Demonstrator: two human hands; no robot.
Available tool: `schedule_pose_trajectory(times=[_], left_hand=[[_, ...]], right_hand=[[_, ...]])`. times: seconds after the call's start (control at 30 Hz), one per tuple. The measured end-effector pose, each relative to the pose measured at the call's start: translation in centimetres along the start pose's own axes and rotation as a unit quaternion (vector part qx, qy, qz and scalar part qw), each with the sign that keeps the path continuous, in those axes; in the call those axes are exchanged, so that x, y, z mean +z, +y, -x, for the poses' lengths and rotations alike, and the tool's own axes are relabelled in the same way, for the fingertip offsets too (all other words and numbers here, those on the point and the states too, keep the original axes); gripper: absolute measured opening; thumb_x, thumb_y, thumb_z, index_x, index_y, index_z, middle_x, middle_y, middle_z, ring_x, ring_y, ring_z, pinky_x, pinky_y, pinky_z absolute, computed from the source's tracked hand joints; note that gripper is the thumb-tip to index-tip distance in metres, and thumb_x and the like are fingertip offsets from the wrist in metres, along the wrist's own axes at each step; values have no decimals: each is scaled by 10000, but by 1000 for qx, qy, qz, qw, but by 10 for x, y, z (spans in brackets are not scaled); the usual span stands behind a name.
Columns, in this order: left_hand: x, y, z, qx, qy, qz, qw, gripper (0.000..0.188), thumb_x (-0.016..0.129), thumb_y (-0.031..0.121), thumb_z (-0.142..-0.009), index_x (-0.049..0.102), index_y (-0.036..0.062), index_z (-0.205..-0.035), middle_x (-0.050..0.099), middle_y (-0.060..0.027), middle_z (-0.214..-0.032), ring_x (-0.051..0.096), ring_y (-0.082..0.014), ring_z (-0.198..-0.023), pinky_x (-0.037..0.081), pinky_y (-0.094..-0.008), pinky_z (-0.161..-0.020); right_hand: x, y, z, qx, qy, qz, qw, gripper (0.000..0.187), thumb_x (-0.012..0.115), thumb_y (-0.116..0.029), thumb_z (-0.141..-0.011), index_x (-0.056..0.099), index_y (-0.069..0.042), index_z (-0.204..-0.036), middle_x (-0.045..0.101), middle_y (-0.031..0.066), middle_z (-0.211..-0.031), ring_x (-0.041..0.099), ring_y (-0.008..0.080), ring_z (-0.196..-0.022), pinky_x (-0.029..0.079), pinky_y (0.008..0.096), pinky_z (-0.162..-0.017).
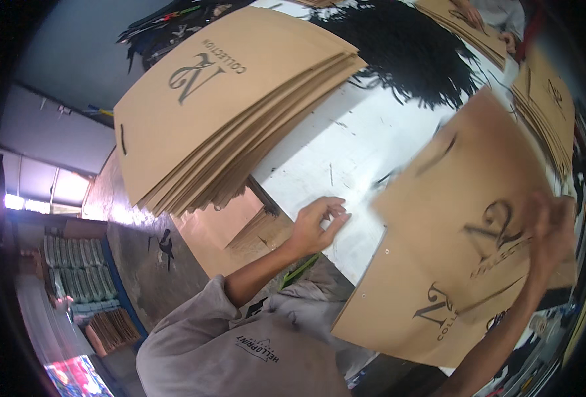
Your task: The person threads black cords through pre-punched holes in flat cardboard paper bags, ties knots to secure the handles, and stacks the finished bags. The process is repeated for multiple bags using manual hand manipulation.
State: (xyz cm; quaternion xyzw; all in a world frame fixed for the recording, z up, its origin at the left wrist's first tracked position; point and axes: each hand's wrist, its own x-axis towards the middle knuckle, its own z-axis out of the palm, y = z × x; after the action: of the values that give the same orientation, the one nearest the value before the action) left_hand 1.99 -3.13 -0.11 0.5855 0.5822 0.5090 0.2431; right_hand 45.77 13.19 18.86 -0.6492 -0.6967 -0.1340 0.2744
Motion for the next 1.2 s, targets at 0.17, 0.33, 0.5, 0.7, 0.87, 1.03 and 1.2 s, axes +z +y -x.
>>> schedule_pose_trajectory(times=[0.17,0.33,0.5,0.7,0.87,1.03,1.2], left_hand=[[-1,8,-1,55,5,-34,998,306,831,178,-888,698,32,-1122,721,-118,-898,723,-257,-799,574,-353,-705],[3,5,-3,76,-17,-55,995,313,822,264,-893,706,54,-1093,726,-88,-893,715,-284,-823,578,-390,-737],[-1,7,-2,57,-30,-81,995,323,794,339,-914,718,70,-1076,735,-78,-890,710,-287,-840,574,-406,-755],[-4,2,6,93,-12,-108,990,331,795,333,-886,720,90,-1099,726,-90,-969,694,-308,-902,563,-425,-817],[-7,-2,7,23,-93,-100,990,395,782,224,-797,714,87,-1161,718,-156,-1114,681,-370,-1038,561,-469,-902],[-4,-3,3,76,-26,-85,993,278,792,300,-861,761,115,-1066,749,-142,-1061,710,-369,-958,564,-483,-828],[11,-9,-4,149,-2,-63,987,154,831,96,-822,711,29,-892,712,-133,-855,681,-328,-769,547,-426,-715]], right_hand=[[-60,-150,-52,-223,279,-17,934,297,712,-65,-896,665,7,-1180,746,119,-1114,727,267,-1007,578,383,-830],[-29,-318,-46,-395,278,-232,844,431,587,122,-868,697,8,-1269,717,175,-1244,708,330,-1142,590,408,-934],[44,-436,-6,-473,134,-425,760,625,602,83,-708,698,-34,-1314,680,194,-1300,653,384,-1227,504,516,-1080],[94,-472,53,-508,-74,-357,780,530,614,63,-817,689,-91,-1318,647,150,-1379,587,357,-1330,449,549,-1139],[75,-469,42,-489,-79,-362,790,497,631,-11,-834,677,-81,-1324,623,157,-1413,550,352,-1370,343,593,-1207],[54,-405,57,-437,-112,-403,797,429,671,-94,-849,700,-68,-1275,663,134,-1327,577,331,-1328,282,626,-1226],[80,-200,103,-180,-157,-244,940,335,665,-134,-933,701,-43,-1253,693,161,-1254,614,340,-1253,312,614,-1196]])
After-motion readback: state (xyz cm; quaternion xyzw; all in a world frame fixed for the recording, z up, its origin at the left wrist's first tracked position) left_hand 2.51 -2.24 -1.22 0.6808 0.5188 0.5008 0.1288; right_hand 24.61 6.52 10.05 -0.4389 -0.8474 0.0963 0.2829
